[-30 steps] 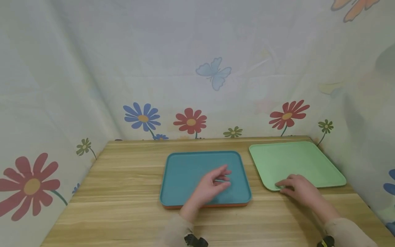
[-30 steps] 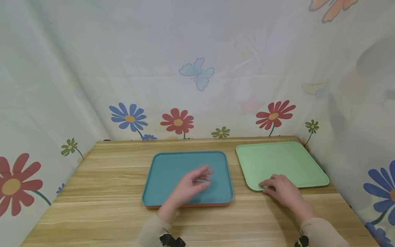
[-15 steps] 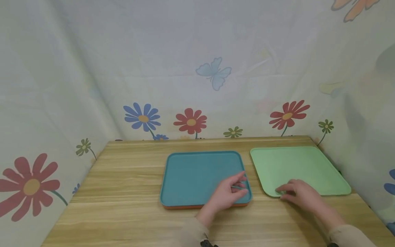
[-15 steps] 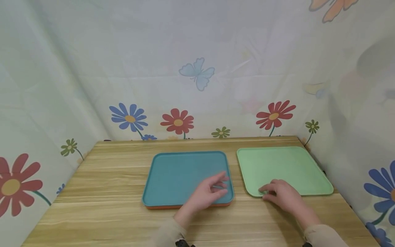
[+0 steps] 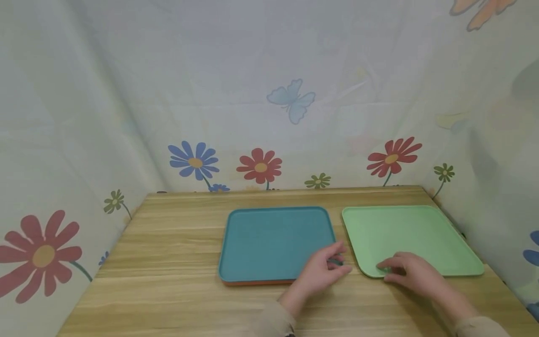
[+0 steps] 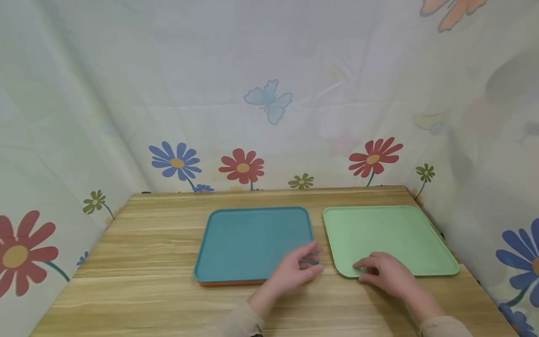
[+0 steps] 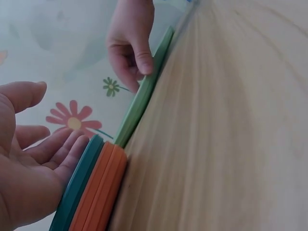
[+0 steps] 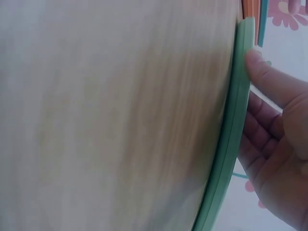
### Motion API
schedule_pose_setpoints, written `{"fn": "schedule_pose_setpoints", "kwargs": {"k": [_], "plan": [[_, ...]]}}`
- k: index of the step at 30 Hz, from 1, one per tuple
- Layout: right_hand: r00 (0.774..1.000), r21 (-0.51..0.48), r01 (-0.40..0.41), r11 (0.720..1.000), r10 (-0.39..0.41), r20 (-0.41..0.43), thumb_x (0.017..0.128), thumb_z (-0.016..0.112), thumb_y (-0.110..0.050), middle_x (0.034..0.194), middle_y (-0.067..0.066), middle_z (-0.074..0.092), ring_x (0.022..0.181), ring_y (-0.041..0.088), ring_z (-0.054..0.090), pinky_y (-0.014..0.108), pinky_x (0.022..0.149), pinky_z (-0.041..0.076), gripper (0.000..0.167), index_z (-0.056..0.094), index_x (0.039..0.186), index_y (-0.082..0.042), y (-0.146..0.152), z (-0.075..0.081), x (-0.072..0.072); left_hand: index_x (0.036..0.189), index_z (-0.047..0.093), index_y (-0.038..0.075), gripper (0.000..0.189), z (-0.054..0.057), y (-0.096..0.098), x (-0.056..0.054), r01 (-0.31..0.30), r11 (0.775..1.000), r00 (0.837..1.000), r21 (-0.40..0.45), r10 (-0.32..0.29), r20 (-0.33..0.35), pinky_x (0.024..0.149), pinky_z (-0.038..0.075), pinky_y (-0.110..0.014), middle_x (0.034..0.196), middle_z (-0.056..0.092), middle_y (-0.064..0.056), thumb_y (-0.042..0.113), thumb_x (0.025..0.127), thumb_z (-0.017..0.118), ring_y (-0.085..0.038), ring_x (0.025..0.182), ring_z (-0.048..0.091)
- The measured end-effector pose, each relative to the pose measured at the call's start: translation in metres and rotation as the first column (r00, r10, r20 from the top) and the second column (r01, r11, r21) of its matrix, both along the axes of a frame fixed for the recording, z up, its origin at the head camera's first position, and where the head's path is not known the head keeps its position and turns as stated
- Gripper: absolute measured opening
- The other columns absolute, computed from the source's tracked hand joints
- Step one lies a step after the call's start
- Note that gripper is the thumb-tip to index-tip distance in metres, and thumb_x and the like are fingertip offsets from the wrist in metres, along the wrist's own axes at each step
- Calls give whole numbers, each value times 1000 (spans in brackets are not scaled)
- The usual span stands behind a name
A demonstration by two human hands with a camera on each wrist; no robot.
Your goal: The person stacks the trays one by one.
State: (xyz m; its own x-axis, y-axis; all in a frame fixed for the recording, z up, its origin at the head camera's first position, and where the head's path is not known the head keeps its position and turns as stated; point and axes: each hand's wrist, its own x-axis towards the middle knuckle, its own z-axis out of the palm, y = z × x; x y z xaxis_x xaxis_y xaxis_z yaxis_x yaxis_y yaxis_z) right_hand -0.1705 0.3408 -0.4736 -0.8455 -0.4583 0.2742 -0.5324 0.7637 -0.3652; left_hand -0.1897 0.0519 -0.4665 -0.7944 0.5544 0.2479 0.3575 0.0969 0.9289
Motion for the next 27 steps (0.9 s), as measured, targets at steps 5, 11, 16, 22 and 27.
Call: {"fn": "schedule_pose_setpoints", "kwargs": {"k": [5,11,16,22,27], "plan": [[997,-53,-27,998,23,-72,78,85,-19,81,-24,53,72,-3,49,25,62,48,30,75,105,-9,9,-6,2,145,43,-6,61,-2,6,4,-10,999,999,-36,8,-47,88,49,-18,132,59,-21,13,94,69,-24,113,62],[987,-103,-10,995,-7,-161,71,88,-12,83,-19,59,76,1,55,12,74,45,40,74,108,-6,25,-7,5,147,45,0,62,-5,17,9,-52,995,992,-88,42,-119,89,49,-19,137,57,-17,17,93,70,-20,114,61],[985,-124,36,992,-56,-162,69,90,-10,93,-3,70,83,5,63,5,79,41,48,72,113,-3,41,-2,5,147,45,0,66,-6,26,17,-94,991,987,-98,79,-141,90,48,-19,140,55,-13,21,91,73,-18,110,62],[969,-119,105,987,-129,-211,66,91,-12,109,-2,71,95,-1,60,4,82,37,57,69,118,-2,66,-2,3,148,44,2,68,-7,35,24,-124,982,975,-140,94,-204,92,46,-20,140,54,-10,25,91,73,-16,110,61],[956,-184,110,977,-155,-249,63,91,-6,118,-17,61,110,-14,43,2,90,28,63,68,121,-1,86,-5,2,150,42,5,74,-6,42,27,-171,958,964,-230,114,-242,95,46,-26,141,53,-7,36,90,73,-11,110,57]]}}
